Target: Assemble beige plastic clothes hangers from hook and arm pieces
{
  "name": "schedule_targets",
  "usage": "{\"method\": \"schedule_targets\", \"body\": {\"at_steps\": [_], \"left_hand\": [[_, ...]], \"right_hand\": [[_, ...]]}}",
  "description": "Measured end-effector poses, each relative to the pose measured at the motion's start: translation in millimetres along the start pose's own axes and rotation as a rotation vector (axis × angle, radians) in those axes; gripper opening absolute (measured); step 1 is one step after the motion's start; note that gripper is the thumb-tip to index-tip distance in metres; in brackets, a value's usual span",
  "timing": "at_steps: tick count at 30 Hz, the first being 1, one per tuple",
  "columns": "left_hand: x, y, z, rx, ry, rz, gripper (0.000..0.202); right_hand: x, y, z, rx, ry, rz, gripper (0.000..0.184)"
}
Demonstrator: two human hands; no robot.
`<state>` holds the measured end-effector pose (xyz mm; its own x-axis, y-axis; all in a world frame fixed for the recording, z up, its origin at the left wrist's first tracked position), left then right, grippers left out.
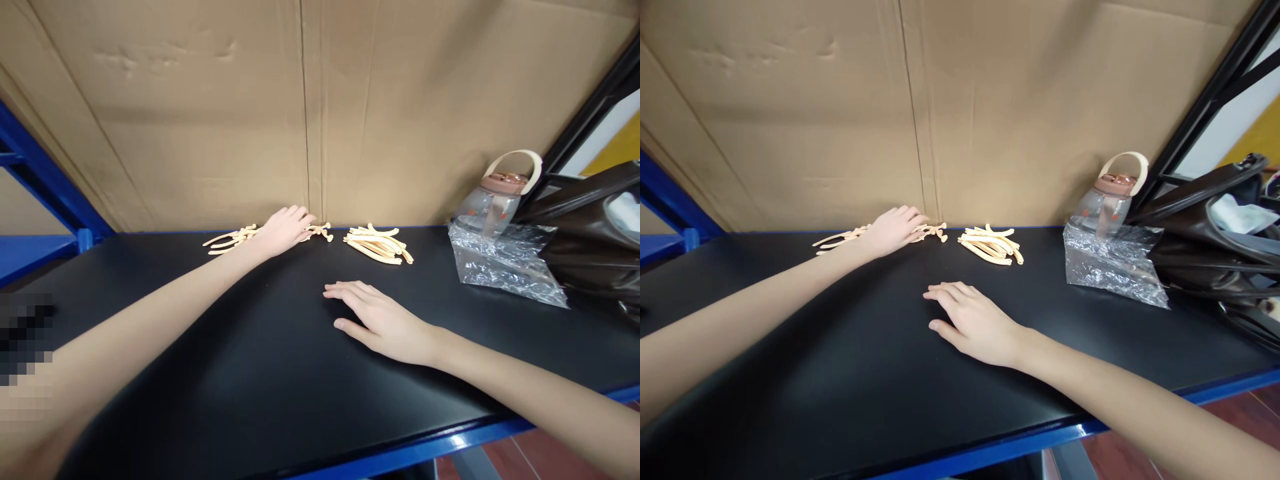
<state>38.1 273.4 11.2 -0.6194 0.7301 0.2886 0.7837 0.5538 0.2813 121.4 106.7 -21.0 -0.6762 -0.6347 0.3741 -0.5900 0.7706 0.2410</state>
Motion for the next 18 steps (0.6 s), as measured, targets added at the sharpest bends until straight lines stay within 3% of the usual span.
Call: {"method": "schedule_targets", "body": {"at_steps": [4, 7, 18], "left_hand": [[-12.4, -33.0, -2.4, 0.044, -0.006, -0.01, 0.046], [-17.4, -44.3, -0.1, 0.057, -0.005, -0.017, 0.045], [-0.8, -16.7, 1.6, 0.021, 0.114, -0.086, 0.028]], "right_hand": [[2.5, 1.9, -0.9, -0.001, -0.049, -0.026, 0.037], [3.1, 4.2, -2.5, -0.007, -0.065, -0.032, 0.033], [6.2, 1.2, -1.1, 0.003, -0.126, -0.046, 0.036]]}}
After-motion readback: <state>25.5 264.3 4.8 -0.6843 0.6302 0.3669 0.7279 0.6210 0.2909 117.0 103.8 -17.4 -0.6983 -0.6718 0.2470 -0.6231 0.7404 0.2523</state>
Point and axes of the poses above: each hand's wrist, its own y-axis towards the middle knuckle, its own z-axis out of the palm, x = y × z, the point moved 10 cm from there along y, towards the middle knuckle, and after that the axes turned 6 degrees about z, right-handed, at the moved point
